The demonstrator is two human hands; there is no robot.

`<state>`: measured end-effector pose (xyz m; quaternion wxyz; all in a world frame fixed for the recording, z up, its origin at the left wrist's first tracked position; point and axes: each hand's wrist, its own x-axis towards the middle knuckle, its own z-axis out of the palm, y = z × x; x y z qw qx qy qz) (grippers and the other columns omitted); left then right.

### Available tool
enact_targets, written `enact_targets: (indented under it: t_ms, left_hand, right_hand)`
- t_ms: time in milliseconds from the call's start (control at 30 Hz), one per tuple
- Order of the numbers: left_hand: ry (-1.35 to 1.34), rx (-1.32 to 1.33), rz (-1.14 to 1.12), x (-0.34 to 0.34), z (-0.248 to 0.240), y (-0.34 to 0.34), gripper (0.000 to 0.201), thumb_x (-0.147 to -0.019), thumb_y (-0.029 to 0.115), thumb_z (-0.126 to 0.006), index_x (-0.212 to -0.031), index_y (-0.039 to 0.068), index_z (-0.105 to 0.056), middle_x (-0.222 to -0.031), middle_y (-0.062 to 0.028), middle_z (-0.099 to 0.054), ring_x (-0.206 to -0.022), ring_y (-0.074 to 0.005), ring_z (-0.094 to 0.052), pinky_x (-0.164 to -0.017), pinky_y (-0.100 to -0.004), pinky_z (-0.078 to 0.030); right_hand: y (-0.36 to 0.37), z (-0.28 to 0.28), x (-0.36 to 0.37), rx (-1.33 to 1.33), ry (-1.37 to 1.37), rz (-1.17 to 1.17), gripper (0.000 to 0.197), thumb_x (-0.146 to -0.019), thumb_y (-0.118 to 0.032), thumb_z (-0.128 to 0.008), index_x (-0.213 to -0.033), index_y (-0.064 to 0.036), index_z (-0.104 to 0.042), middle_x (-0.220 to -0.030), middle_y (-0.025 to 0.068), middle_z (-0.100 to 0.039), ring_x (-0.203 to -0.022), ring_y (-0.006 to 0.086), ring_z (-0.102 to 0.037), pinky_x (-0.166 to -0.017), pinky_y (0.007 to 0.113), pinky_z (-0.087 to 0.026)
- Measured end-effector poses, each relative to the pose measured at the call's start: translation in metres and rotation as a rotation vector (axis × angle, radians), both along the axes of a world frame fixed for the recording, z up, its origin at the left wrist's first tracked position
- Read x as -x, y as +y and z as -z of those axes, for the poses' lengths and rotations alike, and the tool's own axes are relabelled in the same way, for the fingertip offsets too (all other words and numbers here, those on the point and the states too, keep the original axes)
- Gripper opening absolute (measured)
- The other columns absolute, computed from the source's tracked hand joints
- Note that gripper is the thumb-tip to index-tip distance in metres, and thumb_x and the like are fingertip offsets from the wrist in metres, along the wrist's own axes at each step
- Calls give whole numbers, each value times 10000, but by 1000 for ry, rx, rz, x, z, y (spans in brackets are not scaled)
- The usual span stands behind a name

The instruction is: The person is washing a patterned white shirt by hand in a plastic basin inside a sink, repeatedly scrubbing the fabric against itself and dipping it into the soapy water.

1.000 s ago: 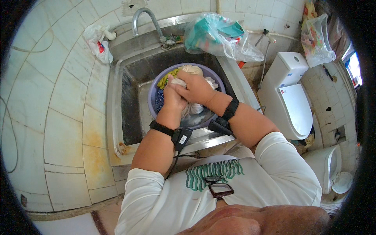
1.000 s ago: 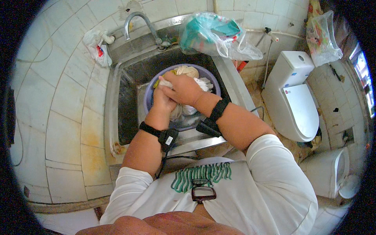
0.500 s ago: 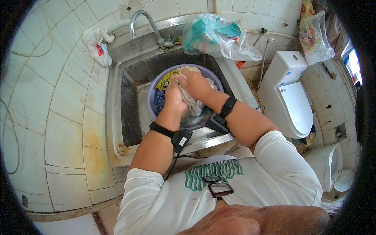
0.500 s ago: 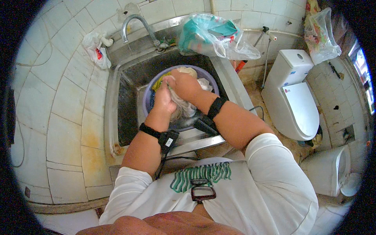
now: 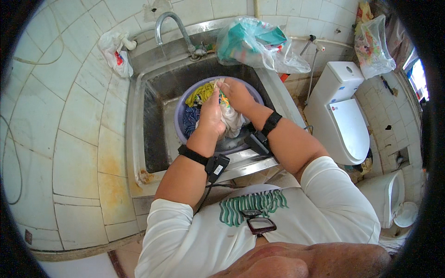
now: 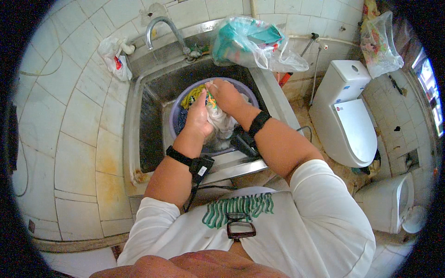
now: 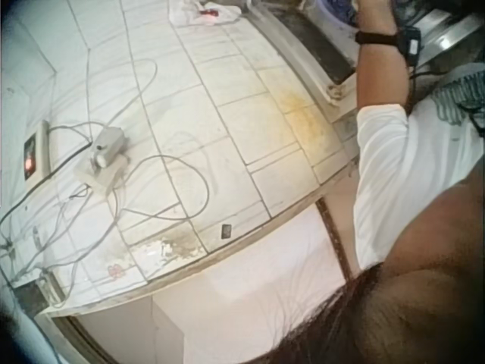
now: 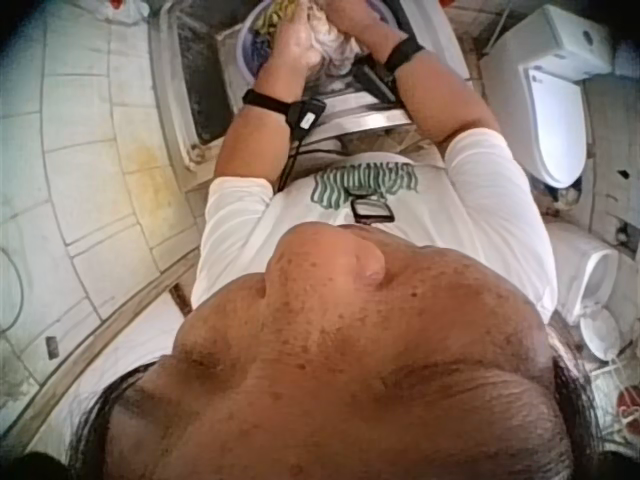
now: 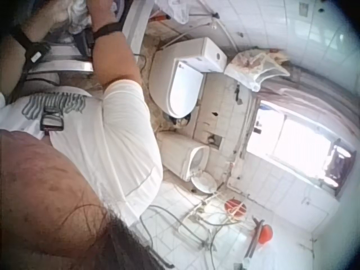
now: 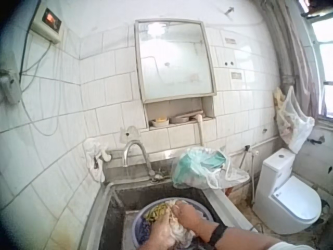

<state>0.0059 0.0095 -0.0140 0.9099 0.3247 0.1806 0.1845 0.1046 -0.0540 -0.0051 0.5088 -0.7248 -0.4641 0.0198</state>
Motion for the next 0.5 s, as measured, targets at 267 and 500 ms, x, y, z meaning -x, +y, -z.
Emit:
enact_targets:
  t_ms: [267, 500]
  left_hand:
    - [34, -52, 89, 4, -4, 3, 399, -882, 344, -581, -1154, 60, -510, -1121, -92, -585, -1006, -240, -581, -870, -428, -471]
    - [-68, -72, -213, 9, -18, 0, 333, -906, 291, -558, -1097, 26, -490, -1012, -109, -573, -908, -232, -590, -766, -388, -502]
  right_hand:
    - [-1, -7, 5, -28, 61, 15, 334, -895, -321, -522, -818, 3, -518, -765, 254, -562, -759, 447, -537, -648, 468, -418]
    - [-4, -13, 8, -130, 42, -32, 318, -885, -327, -535, -840, -13, -512, -740, 258, -563, -716, 451, -539, -620, 471, -419]
